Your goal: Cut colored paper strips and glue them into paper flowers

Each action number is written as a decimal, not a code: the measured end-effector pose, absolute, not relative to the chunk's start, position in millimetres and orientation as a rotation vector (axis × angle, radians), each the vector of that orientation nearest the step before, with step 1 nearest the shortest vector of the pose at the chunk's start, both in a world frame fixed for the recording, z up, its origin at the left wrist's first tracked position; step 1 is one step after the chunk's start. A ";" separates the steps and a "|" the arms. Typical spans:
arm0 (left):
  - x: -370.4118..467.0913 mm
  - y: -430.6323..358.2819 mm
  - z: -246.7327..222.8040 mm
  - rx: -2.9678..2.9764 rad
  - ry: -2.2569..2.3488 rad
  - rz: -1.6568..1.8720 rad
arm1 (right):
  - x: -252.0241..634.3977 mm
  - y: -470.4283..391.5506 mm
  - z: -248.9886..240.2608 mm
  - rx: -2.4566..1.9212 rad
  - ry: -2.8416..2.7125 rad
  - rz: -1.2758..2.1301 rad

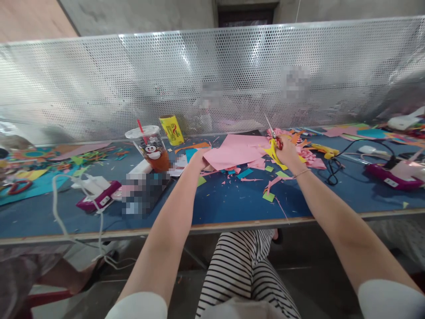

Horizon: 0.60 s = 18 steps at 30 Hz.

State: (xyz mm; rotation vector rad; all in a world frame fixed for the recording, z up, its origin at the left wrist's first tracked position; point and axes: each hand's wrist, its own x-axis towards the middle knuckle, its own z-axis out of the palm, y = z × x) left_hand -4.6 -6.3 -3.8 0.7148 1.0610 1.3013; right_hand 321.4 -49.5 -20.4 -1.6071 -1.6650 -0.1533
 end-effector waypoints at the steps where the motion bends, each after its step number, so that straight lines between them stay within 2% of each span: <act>1: -3.8 -4.8 -5.7 0.704 1.099 1.223 | 321.3 -49.2 -20.6 -1.604 -1.674 -0.154; 5: -1.5 -2.6 -11.8 0.675 1.176 1.079 | 322.3 -47.4 -22.4 -1.592 -1.681 -0.167; 15: 24.3 -11.8 -29.5 0.876 1.332 1.273 | 319.2 -49.8 -23.4 -1.528 -1.656 -0.171; 18: 15.4 -12.0 -21.0 1.069 1.411 1.467 | 317.4 -51.7 -22.1 -1.528 -1.667 -0.174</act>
